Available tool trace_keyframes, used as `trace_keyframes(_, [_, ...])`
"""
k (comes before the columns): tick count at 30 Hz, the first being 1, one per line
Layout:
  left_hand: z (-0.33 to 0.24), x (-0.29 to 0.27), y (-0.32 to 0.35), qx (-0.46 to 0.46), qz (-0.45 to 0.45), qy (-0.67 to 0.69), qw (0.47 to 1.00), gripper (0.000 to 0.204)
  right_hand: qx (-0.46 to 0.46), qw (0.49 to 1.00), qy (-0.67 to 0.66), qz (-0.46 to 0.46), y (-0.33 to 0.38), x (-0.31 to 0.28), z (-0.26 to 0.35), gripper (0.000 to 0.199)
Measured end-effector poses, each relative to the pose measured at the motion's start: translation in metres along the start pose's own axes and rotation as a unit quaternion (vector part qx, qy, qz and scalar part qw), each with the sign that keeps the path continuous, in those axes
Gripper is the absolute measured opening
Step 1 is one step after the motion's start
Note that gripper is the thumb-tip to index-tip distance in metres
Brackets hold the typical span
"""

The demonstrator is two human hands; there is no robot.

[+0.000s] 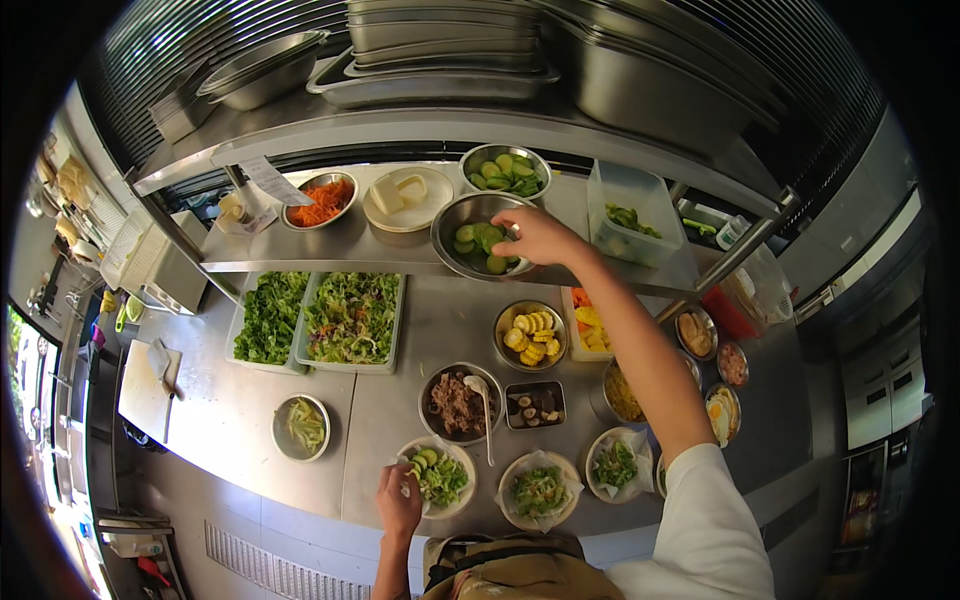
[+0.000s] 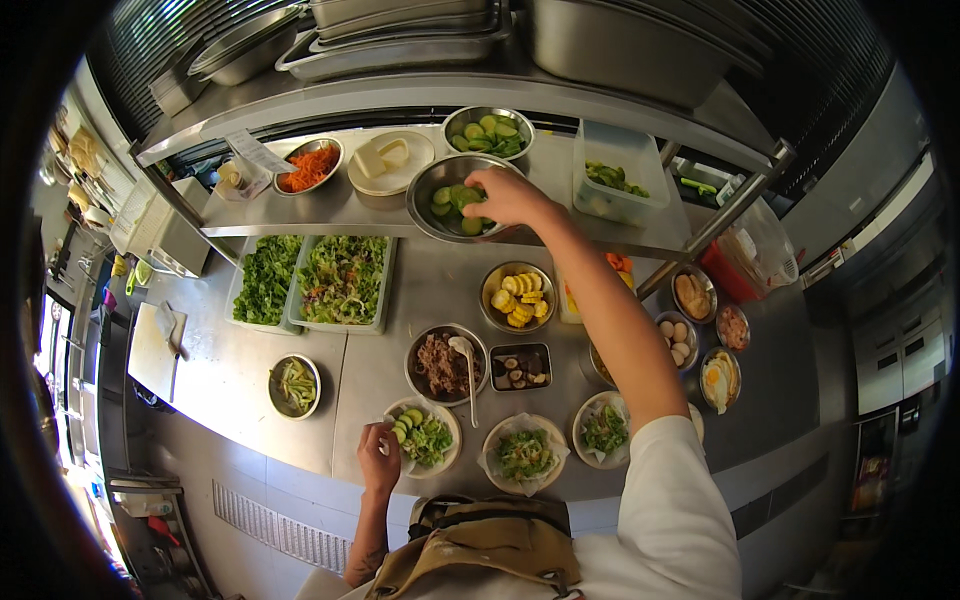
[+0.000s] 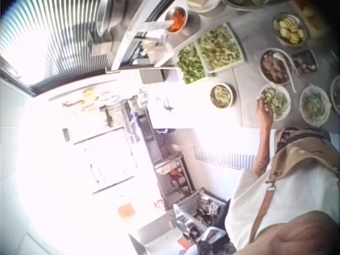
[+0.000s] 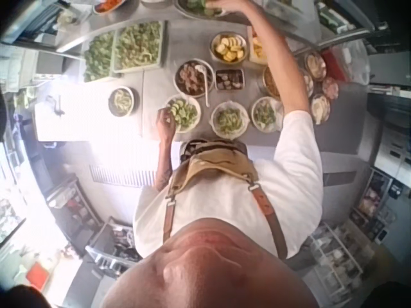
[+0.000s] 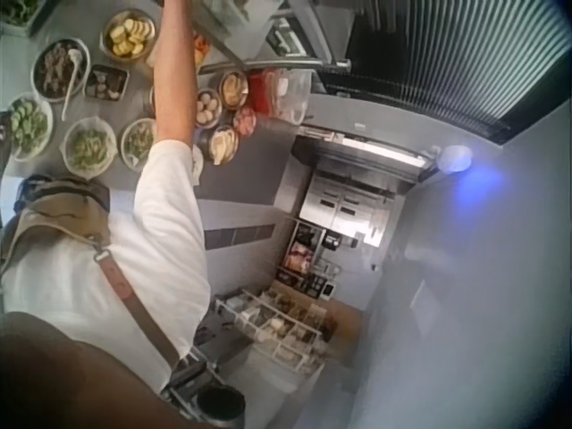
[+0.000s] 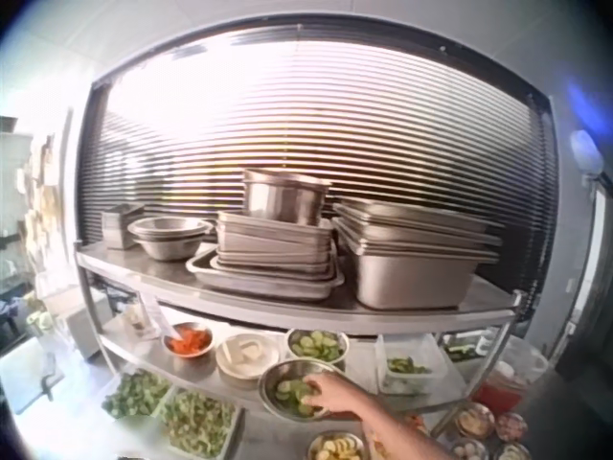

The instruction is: The person assembles multiple salad bowls on a stainless steel counter. They add lettuce, sliced cucumbers, sliced bananas, and corn kernels to each bowl, arranging the ingredients by hand.

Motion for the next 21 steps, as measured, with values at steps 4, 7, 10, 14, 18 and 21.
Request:
trace_keyframes(4, [-0.018, 0.007, -0.004, -0.007, 0.034, -0.001, 0.999, 0.015, -0.012, 0.993, 0.099, 0.062, -0.028, 0.030, 0.007, 0.076])
trace_keyframes(7, [-0.015, 0.015, -0.008, 0.000, 0.047, 0.000, 0.999, 0.015, -0.044, 0.987, 0.137, 0.068, -0.035, 0.040, 0.014, 0.066])
trace_keyframes(10, [-0.011, 0.021, -0.015, -0.003, 0.065, 0.013, 0.998, 0.015, -0.036, 0.992, 0.108, 0.059, -0.031, 0.037, 0.008, 0.058])
trace_keyframes(14, [-0.004, 0.032, -0.030, -0.014, 0.097, 0.020, 0.995, 0.017, -0.046, 0.998, 0.043, 0.022, -0.020, 0.023, -0.014, 0.059])
trace_keyframes(18, [-0.004, 0.039, -0.051, -0.014, 0.105, 0.043, 0.993, 0.018, -0.029, 0.999, -0.006, 0.030, -0.018, 0.015, -0.014, 0.057])
trace_keyframes(21, [-0.004, 0.042, -0.063, -0.024, 0.109, 0.052, 0.992, 0.017, 0.001, 0.999, -0.029, 0.041, -0.022, 0.012, -0.018, 0.054])
Point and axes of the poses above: each hand's wrist, its own y-axis away from the middle knuckle, its own x-axis out of the palm, z = x × y, the point moved 4 cm from there along -y, towards the middle knuckle, and after that the axes turned 10 degrees about -z, right-handed, at the moved point
